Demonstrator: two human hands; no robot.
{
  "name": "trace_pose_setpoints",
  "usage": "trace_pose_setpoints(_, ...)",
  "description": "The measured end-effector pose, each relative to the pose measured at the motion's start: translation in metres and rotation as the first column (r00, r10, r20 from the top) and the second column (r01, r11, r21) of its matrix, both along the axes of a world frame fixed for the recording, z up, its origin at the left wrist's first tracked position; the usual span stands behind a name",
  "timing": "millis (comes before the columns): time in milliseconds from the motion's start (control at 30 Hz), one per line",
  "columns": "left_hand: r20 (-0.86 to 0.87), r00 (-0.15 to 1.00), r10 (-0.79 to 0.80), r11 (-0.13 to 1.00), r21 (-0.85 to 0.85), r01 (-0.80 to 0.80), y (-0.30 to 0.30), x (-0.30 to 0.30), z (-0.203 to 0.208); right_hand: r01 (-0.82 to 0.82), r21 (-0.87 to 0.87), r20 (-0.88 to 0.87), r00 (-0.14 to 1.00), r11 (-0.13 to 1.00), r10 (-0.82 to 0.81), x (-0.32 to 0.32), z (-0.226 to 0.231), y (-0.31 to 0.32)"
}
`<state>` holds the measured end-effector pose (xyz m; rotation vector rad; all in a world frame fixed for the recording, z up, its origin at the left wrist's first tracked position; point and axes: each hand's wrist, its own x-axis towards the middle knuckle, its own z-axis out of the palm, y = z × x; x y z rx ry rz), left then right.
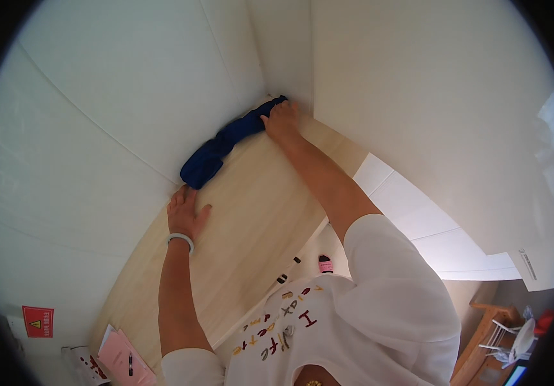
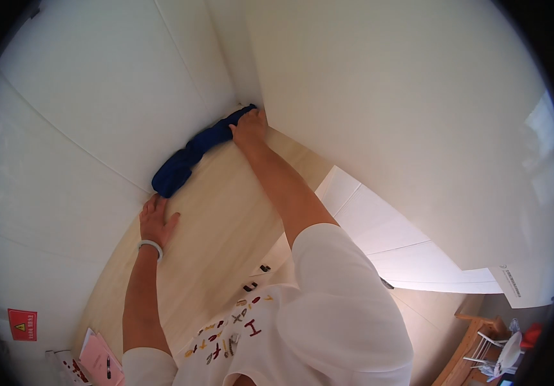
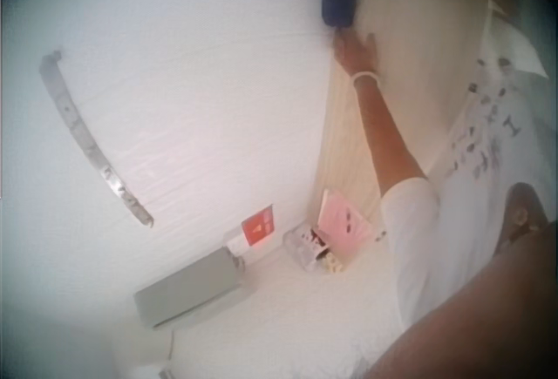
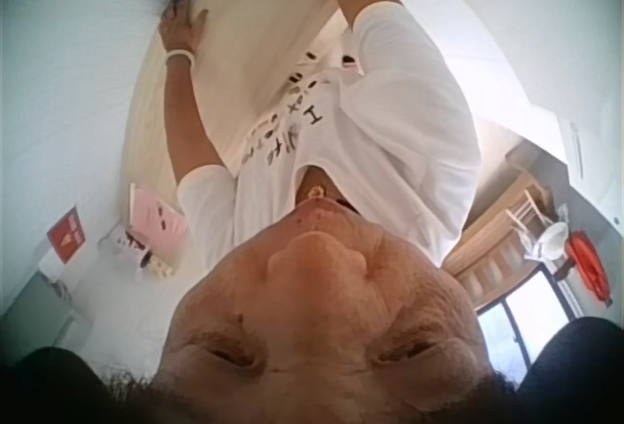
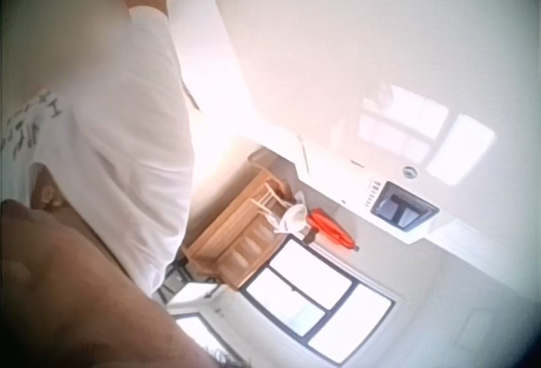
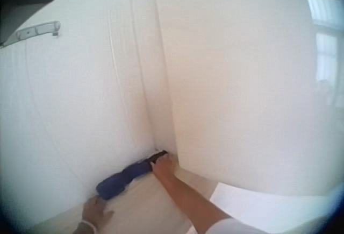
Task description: The person places a box into a cabinet, then uses a cloth to wipe a tabletop, the wall, and the baseboard.
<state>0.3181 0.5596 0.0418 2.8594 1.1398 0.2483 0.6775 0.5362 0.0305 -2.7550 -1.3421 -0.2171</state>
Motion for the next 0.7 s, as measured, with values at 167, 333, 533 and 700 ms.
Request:
trace_pose_setpoints(167,-0.014,1.0,0.02,1.0,-0.024,-0.02,-0.001,0.001,0.002,0.059,-0.084,0.09,0.995,0.995,-0.051,-0.001,-0.008,-0.037)
trace_pose_setpoints(333,-0.002,1.0,0.005,1.0,-0.027,-0.005,-0.001,0.001,0.0,0.098,-0.223,0.179,0.982,0.97,-0.058,-0.001,-0.012,-0.083)
trace_pose_setpoints(533,-0.018,1.0,0.01,0.999,-0.038,-0.011,0.001,-0.004,0.001,0.128,-0.285,0.139,0.986,0.95,-0.091,-0.02,0.006,-0.154)
trace_pose_setpoints(700,0.003,1.0,-0.009,1.0,-0.027,0.009,0.003,-0.005,-0.005,0.054,-0.449,0.117,0.993,0.892,-0.001,-0.062,0.036,-0.2)
